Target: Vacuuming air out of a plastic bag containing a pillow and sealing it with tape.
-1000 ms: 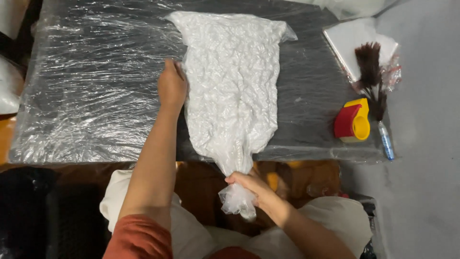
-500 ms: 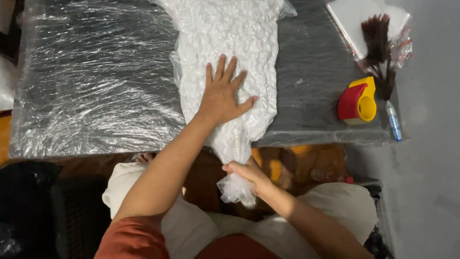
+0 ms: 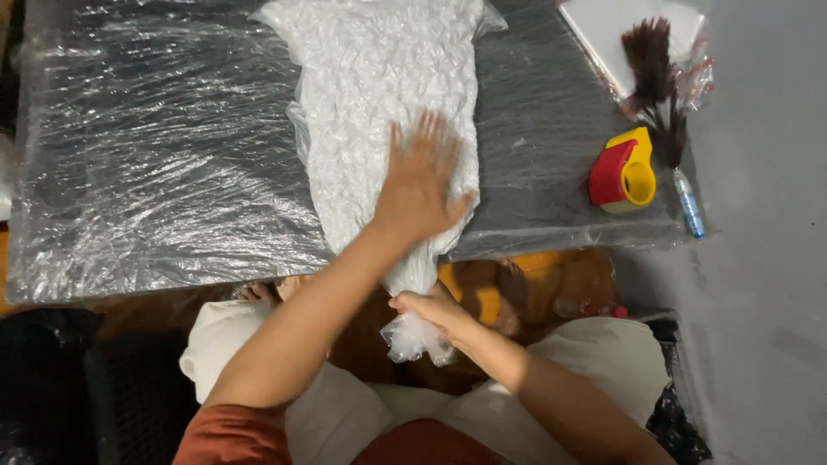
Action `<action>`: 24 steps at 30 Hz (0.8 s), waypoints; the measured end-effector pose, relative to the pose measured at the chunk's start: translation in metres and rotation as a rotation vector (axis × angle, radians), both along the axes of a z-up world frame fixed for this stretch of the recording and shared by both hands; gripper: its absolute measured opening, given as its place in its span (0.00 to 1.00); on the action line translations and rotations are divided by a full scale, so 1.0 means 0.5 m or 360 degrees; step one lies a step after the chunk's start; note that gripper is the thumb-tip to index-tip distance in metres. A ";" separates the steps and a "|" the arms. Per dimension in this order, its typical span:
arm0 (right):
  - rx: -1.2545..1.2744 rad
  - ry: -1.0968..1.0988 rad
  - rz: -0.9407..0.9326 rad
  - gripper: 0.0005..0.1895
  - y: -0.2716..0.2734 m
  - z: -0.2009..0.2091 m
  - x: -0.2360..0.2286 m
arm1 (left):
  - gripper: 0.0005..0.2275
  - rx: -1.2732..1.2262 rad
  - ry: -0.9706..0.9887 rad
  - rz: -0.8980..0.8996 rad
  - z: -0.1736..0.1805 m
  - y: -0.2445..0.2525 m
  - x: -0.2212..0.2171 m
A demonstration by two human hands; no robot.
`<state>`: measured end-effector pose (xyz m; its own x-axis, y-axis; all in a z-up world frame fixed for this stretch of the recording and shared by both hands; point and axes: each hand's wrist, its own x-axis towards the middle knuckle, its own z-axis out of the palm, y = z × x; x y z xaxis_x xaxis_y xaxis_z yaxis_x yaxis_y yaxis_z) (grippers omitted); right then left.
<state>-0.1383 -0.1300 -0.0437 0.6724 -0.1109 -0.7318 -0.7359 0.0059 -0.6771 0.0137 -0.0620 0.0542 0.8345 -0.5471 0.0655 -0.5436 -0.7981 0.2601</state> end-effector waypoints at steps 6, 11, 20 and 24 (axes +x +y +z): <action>-0.0031 0.0013 -0.0065 0.35 -0.006 -0.051 -0.080 | 0.40 0.0602 0.0023 -0.0424 -0.018 -0.063 -0.080; -0.0029 -0.0047 -0.0203 0.32 -0.003 -0.033 -0.132 | 0.39 0.1083 -0.0132 -0.0441 -0.023 -0.104 -0.093; 0.0057 -0.0197 -0.0291 0.26 -0.013 -0.047 -0.080 | 0.47 0.1122 -0.0114 -0.0389 -0.022 -0.117 -0.095; 0.0121 -0.0262 -0.0286 0.24 0.005 -0.061 -0.052 | 0.52 0.0863 0.0106 -0.0371 -0.058 -0.112 -0.072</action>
